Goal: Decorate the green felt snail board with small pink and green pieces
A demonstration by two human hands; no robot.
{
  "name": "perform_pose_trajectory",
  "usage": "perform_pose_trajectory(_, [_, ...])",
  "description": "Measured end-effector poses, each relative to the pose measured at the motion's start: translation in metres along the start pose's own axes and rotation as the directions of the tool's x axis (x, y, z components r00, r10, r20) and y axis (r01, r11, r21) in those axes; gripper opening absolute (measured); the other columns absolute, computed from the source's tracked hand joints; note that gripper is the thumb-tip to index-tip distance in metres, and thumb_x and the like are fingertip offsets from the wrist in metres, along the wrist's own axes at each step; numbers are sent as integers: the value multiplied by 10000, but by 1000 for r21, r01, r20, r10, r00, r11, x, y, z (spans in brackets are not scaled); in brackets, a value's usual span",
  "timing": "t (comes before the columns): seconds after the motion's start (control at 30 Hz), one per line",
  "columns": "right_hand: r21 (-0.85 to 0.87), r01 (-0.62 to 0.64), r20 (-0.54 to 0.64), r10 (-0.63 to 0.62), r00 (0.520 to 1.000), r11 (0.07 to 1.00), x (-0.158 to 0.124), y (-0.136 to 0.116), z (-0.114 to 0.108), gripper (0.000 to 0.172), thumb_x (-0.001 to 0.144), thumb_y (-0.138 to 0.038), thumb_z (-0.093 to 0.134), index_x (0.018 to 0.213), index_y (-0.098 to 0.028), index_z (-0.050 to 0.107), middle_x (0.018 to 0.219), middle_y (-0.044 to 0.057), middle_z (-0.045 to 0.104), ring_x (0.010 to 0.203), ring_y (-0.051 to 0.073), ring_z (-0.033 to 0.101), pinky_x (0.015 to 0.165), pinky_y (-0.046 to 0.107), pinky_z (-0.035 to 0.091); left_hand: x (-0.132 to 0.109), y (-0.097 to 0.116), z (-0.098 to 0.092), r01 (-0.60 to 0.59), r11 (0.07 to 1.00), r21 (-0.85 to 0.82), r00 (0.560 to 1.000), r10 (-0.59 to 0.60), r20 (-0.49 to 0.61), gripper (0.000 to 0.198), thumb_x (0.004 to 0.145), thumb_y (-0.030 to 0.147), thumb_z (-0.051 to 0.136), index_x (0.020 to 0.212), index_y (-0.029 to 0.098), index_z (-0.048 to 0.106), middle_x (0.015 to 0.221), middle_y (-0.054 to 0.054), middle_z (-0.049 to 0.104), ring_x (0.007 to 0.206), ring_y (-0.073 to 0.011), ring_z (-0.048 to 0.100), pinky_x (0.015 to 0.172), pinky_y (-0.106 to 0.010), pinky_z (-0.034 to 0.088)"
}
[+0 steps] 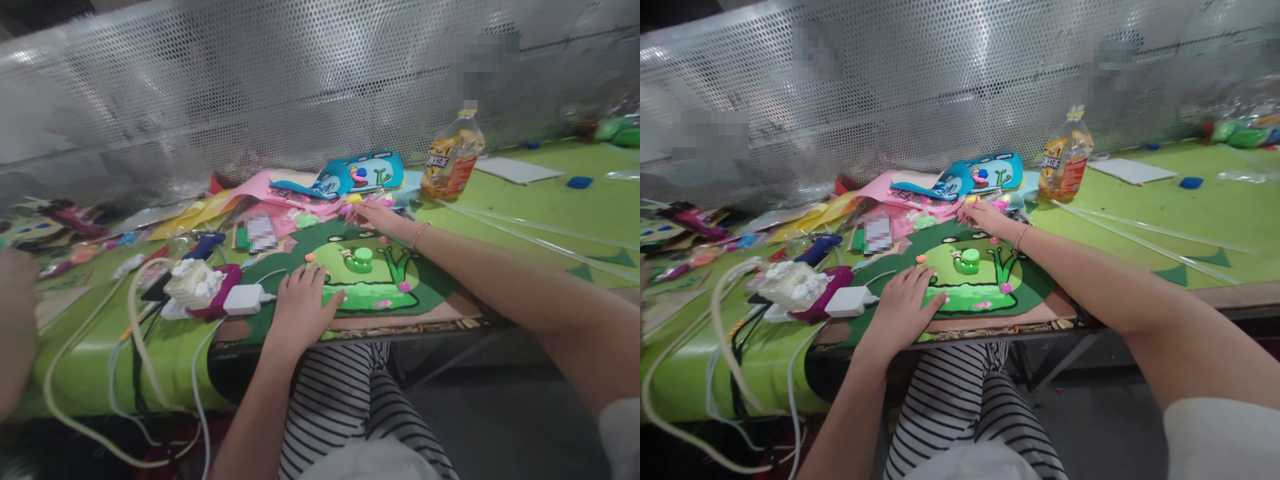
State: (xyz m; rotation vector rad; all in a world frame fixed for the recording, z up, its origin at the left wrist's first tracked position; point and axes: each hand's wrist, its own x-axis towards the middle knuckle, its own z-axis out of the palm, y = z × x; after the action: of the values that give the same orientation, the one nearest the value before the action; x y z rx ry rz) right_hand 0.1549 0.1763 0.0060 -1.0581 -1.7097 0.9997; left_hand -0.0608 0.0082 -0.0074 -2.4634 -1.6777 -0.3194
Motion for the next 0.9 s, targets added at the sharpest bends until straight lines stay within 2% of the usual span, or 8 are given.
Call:
perform_pose_trajectory(0.2, [-53, 7, 22, -6, 1000, 999, -2, -5, 0, 321, 868, -380, 509, 710, -137, 647, 640, 20, 619, 586, 106, 521, 630, 235, 455, 1, 1, -1, 11, 1000, -3, 1000, -11, 10, 575, 924, 504, 337, 1308, 95, 463, 1343, -127, 507, 1261, -290, 408, 1053, -445, 333])
perform_pose_trajectory(0.3, [-58, -15, 18, 16, 1000, 998, -4, -8, 1, 308, 885, -331, 493, 693, -143, 642, 664, 27, 643, 598, 109, 544, 641, 237, 465, 1, 1, -2, -11, 1000, -4, 1000, 11, 3, 543, 923, 505, 341, 1260, 113, 510, 1328, -111, 521, 1253, -286, 416, 1057, -440, 328])
perform_pose_trajectory(0.47, [-239, -33, 61, 49, 997, 970, -9, -14, 5, 272, 869, -225, 515, 637, -155, 639, 654, 31, 658, 586, 118, 564, 613, 237, 468, 1, 0, -2, -25, 1000, -9, 1000, 25, -7, 524, 924, 500, 346, 1236, 122, 530, 1314, -116, 527, 1233, -271, 437, 1047, -421, 342])
perform_pose_trajectory(0.53, [-261, -31, 88, 56, 995, 965, -10, -16, 6, 253, 863, -219, 525, 650, -157, 647, 667, 33, 671, 585, 117, 572, 615, 237, 474, 1, 0, -2, -24, 1000, -10, 1000, 24, -7, 520, 921, 494, 361, 1242, 119, 523, 1314, -119, 526, 1233, -269, 436, 1049, -426, 340])
perform_pose_trajectory(0.6, [-266, -7, 90, 33, 995, 964, -10, -16, 6, 256, 870, -223, 512, 666, -155, 651, 681, 35, 679, 588, 115, 577, 616, 234, 476, 1, 0, -1, -22, 1000, -9, 1000, 21, -7, 518, 918, 492, 372, 1249, 120, 515, 1313, -121, 527, 1232, -270, 437, 1047, -430, 341])
perform_pose_trajectory(0.7, [-360, 53, 69, -31, 997, 932, -9, -15, 4, 269, 869, -221, 496, 662, -150, 652, 674, 33, 676, 580, 113, 568, 600, 229, 463, 2, 0, -1, -17, 1000, -5, 1000, 17, -7, 520, 918, 494, 366, 1254, 124, 511, 1322, -121, 521, 1233, -272, 438, 1045, -429, 344])
perform_pose_trajectory(0.83, [-376, 41, 126, 8, 992, 926, -11, -17, 5, 284, 879, -232, 472, 691, -144, 666, 692, 43, 684, 561, 109, 566, 585, 227, 451, 1, 0, -1, -22, 1000, -2, 1000, 22, -6, 526, 922, 489, 358, 1261, 115, 506, 1326, -125, 519, 1246, -273, 429, 1052, -439, 340])
perform_pose_trajectory(0.9, [-405, 75, 150, -15, 989, 911, -13, -19, 6, 295, 886, -239, 466, 696, -144, 670, 700, 44, 684, 558, 107, 562, 586, 227, 442, 1, -1, 0, -22, 1000, 0, 1000, 22, -5, 524, 922, 487, 360, 1266, 121, 506, 1332, -127, 516, 1253, -272, 427, 1053, -445, 339])
